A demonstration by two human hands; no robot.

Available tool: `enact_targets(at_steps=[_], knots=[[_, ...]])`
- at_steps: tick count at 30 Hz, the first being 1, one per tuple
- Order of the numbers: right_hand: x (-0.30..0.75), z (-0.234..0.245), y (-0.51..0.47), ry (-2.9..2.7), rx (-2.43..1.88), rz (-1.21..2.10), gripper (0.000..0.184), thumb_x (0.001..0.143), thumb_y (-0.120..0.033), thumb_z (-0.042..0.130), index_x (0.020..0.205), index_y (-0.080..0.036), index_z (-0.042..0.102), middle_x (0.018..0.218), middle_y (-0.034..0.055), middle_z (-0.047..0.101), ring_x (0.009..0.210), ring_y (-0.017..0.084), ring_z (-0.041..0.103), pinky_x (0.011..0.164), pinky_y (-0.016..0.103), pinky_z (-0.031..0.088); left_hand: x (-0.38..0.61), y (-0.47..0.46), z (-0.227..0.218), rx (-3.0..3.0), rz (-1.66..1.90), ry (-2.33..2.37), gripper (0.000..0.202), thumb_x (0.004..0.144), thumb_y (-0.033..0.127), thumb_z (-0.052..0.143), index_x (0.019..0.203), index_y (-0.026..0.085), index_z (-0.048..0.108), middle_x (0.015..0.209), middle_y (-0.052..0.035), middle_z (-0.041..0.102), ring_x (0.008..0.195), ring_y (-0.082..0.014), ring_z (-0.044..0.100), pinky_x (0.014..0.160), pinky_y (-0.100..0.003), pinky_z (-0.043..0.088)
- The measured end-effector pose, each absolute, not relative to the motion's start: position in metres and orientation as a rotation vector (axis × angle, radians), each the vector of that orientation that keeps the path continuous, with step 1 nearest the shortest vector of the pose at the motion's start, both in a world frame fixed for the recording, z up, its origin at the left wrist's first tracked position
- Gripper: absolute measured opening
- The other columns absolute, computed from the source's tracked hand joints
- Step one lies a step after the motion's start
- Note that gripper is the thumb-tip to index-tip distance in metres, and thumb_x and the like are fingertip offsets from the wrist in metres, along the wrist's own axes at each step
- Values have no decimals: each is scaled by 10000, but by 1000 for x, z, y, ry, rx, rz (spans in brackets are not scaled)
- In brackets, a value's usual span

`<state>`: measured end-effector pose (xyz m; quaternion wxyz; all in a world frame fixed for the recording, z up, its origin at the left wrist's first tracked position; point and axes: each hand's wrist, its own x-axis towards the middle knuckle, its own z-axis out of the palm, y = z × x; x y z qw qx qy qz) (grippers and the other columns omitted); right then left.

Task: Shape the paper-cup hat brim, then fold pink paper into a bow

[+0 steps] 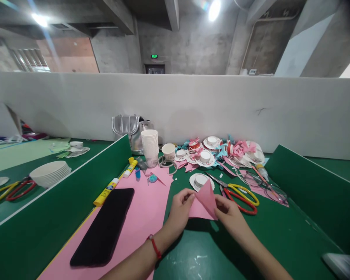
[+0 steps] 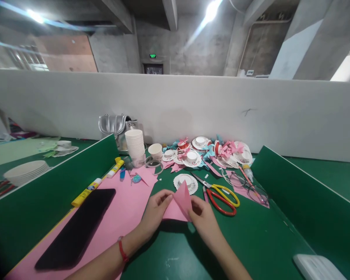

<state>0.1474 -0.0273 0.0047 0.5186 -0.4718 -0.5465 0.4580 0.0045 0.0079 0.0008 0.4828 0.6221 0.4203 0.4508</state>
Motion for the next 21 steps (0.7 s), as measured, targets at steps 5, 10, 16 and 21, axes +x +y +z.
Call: enact_targets(at_steps=[5,10,16,21], knots=[[145,-8,-24,-1257,-1149,1123,157,614,-181,567,762,-143,603,684,35,652,622,184,594,556,270,460,7,-2,1,1699,981,1017,228,763,157,414,933,143,565,866,-54,565,770,-161,522,717,-279,409],[146,-18,-25,-1191,-1380,1070,196,571,-174,568,756,-196,509,500,-31,596,427,155,547,414,241,416,11,-18,-1,1756,913,1002,558,619,158,602,1151,171,435,1035,-80,480,897,-189,488,800,-304,399],[147,-19,-30,-1399,-1476,901,316,594,-141,531,867,-220,394,555,-36,583,519,164,570,460,233,411,15,-19,-1,1716,960,960,595,561,146,637,1136,168,483,1041,-78,532,935,-213,488,799,-306,391],[153,-19,-28,-1632,-1452,646,225,683,-191,498,886,-212,402,594,-25,553,511,143,525,492,241,417,2,-10,-2,1256,1013,1120,167,688,197,491,729,105,624,604,-13,596,569,-150,528,537,-239,402]])
